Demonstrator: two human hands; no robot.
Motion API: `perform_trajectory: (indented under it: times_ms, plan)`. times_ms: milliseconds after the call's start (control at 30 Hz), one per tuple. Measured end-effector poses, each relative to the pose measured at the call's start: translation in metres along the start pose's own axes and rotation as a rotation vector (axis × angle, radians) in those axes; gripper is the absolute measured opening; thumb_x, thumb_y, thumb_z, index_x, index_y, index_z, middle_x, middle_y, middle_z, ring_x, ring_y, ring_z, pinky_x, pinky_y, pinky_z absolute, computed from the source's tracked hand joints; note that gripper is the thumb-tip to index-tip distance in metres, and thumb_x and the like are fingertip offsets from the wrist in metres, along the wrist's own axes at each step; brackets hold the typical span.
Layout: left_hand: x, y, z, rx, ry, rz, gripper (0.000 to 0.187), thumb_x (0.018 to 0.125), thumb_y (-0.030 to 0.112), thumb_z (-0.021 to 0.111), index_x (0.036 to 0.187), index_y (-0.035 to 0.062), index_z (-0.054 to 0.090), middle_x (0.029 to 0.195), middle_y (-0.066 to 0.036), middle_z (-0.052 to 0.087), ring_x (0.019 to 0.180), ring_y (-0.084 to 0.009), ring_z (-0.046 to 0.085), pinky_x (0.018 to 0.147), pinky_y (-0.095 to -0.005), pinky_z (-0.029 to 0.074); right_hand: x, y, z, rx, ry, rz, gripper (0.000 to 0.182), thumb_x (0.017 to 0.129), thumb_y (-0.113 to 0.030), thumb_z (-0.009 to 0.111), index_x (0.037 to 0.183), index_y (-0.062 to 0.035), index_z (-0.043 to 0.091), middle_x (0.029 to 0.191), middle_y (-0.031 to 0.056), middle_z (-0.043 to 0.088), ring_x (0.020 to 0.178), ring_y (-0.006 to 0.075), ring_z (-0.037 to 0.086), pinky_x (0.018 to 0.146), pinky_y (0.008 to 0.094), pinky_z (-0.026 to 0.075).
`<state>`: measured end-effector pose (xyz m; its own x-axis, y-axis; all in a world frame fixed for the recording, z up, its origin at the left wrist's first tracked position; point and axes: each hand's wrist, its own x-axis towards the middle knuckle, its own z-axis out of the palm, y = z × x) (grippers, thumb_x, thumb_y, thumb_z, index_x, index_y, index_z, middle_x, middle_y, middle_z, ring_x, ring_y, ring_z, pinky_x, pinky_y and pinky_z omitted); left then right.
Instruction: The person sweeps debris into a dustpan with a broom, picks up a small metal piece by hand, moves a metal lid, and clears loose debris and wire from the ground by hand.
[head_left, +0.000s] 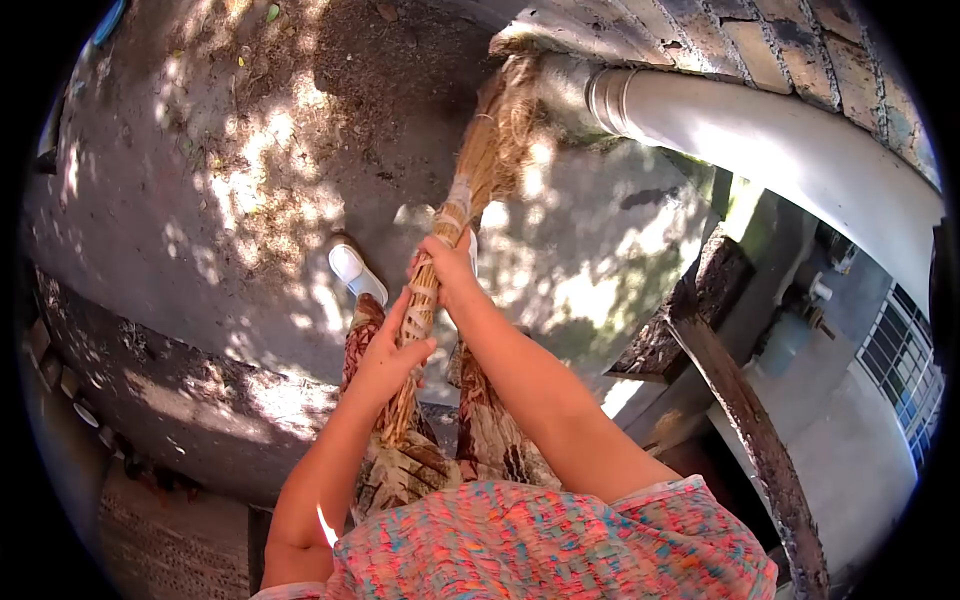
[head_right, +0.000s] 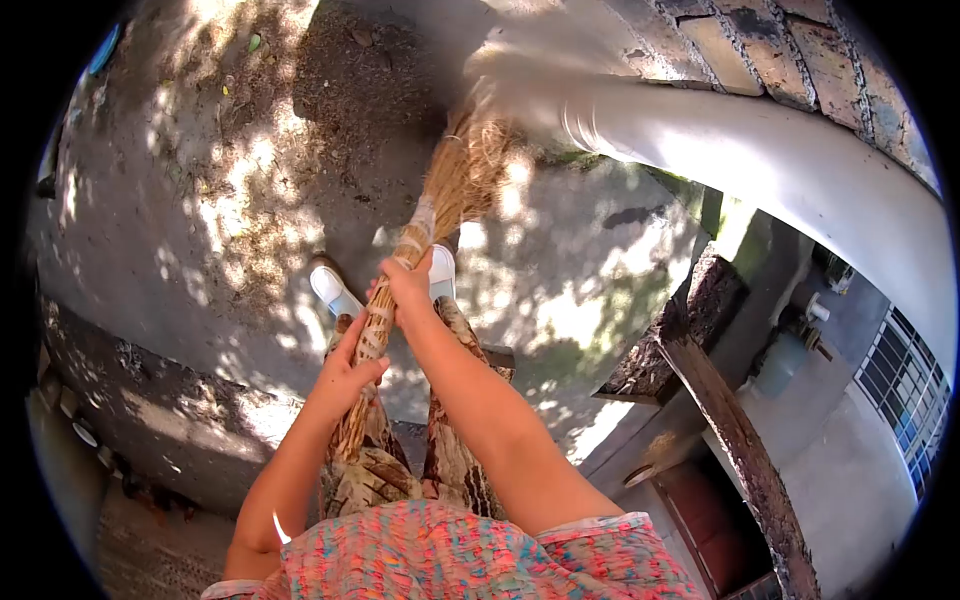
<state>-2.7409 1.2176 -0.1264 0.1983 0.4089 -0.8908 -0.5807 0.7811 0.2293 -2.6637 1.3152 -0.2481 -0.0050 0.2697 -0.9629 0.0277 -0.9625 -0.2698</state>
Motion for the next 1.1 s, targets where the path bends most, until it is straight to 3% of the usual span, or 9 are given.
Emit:
perform_trajectory:
  times_ms: [200, 267, 333, 400, 467, 700, 800, 933, 1100]
  plan:
    - [-0.055, -0.034, 0.030, 0.084, 0.062, 0.275, 0.074, 0.084, 0.008, 0.056, 0.147, 0.0076, 0.015, 0.140, -0.017, 0.036, 0.126, -0.0245, 0.039, 0.102, -0.0317, 0.030, -0.076, -0.012, -0.014, 0.016, -0.094, -0.027, 0.095, 0.075, 0.001, 0.054, 0.146, -0.0235, -0.004, 0.074, 0.0128, 0.055, 0.058, 0.0215, 0.057, 0.047, 0.0351, 0.052]
    - [-0.025, -0.029, 0.014, 0.150, 0.024, 0.433, 0.076, 0.084, 0.009, 0.057, 0.147, 0.0091, 0.015, 0.131, -0.017, 0.045, 0.110, -0.0215, 0.052, 0.089, -0.0300, 0.043, -0.052, -0.015, -0.029, 0.060, -0.058, -0.124, 0.097, 0.075, 0.003, 0.054, 0.144, -0.0259, -0.008, 0.075, 0.0130, 0.053, 0.056, 0.0212, 0.055, 0.046, 0.0347, 0.051]
    - [0.017, 0.006, -0.023, 0.110, -0.203, 0.199, 0.077, 0.084, 0.010, 0.058, 0.147, 0.0114, 0.014, 0.112, -0.012, 0.054, 0.087, -0.0154, 0.057, 0.065, -0.0281, 0.050, 0.000, -0.025, -0.019, 0.086, -0.018, -0.139, 0.093, 0.075, 0.001, 0.054, 0.142, -0.0239, -0.006, 0.075, 0.0123, 0.051, 0.055, 0.0210, 0.054, 0.047, 0.0344, 0.051]
    - [0.019, 0.016, -0.052, 0.061, -0.027, 0.158, 0.078, 0.083, 0.010, 0.059, 0.147, 0.0133, 0.014, 0.097, -0.008, 0.055, 0.072, -0.0106, 0.053, 0.046, -0.0269, 0.046, 0.020, -0.010, 0.036, 0.013, 0.047, -0.065, 0.065, 0.076, -0.001, 0.054, 0.129, -0.0180, 0.019, 0.073, 0.0106, 0.051, 0.056, 0.0210, 0.054, 0.046, 0.0366, 0.051]
    - [0.003, -0.001, -0.055, -0.200, 0.077, 0.109, 0.077, 0.084, 0.009, 0.058, 0.147, 0.0134, 0.014, 0.096, -0.008, 0.055, 0.074, -0.0118, 0.054, 0.047, -0.0280, 0.047, 0.016, 0.008, 0.077, -0.203, -0.084, 0.019, 0.100, 0.075, 0.001, 0.055, 0.144, -0.0245, -0.012, 0.078, 0.0114, 0.053, 0.059, 0.0219, 0.056, 0.048, 0.0372, 0.051]
    - [-0.047, -0.046, 0.025, -0.224, 0.023, 0.404, 0.076, 0.087, 0.006, 0.054, 0.148, 0.0101, 0.009, 0.140, -0.014, 0.035, 0.120, -0.0230, 0.042, 0.099, -0.0299, 0.033, -0.069, -0.022, 0.012, -0.247, -0.120, -0.070, 0.099, 0.075, 0.003, 0.055, 0.146, -0.0254, -0.010, 0.081, 0.0139, 0.055, 0.059, 0.0214, 0.057, 0.048, 0.0357, 0.052]
    - [0.014, -0.024, -0.023, 0.038, -0.095, 0.457, 0.075, 0.086, 0.006, 0.055, 0.148, 0.0112, 0.013, 0.127, -0.013, 0.047, 0.105, -0.0212, 0.053, 0.086, -0.0301, 0.044, -0.021, -0.033, 0.012, -0.153, 0.043, -0.206, 0.098, 0.075, 0.003, 0.052, 0.143, -0.0238, -0.013, 0.079, 0.0127, 0.052, 0.059, 0.0216, 0.055, 0.049, 0.0368, 0.053]
    - [0.013, 0.008, -0.092, -0.384, 0.087, 0.213, 0.073, 0.085, 0.009, 0.055, 0.147, 0.0140, 0.016, 0.088, -0.006, 0.054, 0.064, -0.0114, 0.051, 0.046, -0.0269, 0.047, 0.029, 0.006, 0.110, -0.263, -0.076, -0.075, 0.098, 0.074, 0.002, 0.055, 0.143, -0.0242, -0.009, 0.084, 0.0140, 0.051, 0.059, 0.0231, 0.054, 0.047, 0.0379, 0.051]
    - [-0.029, -0.028, -0.045, -0.415, 0.332, 0.341, 0.073, 0.085, 0.007, 0.053, 0.147, 0.0120, 0.014, 0.103, -0.009, 0.053, 0.075, -0.0138, 0.054, 0.058, -0.0279, 0.050, -0.020, 0.019, 0.120, -0.480, -0.298, 0.061, 0.101, 0.075, 0.004, 0.055, 0.145, -0.0271, -0.010, 0.084, 0.0136, 0.054, 0.059, 0.0215, 0.056, 0.047, 0.0363, 0.050]
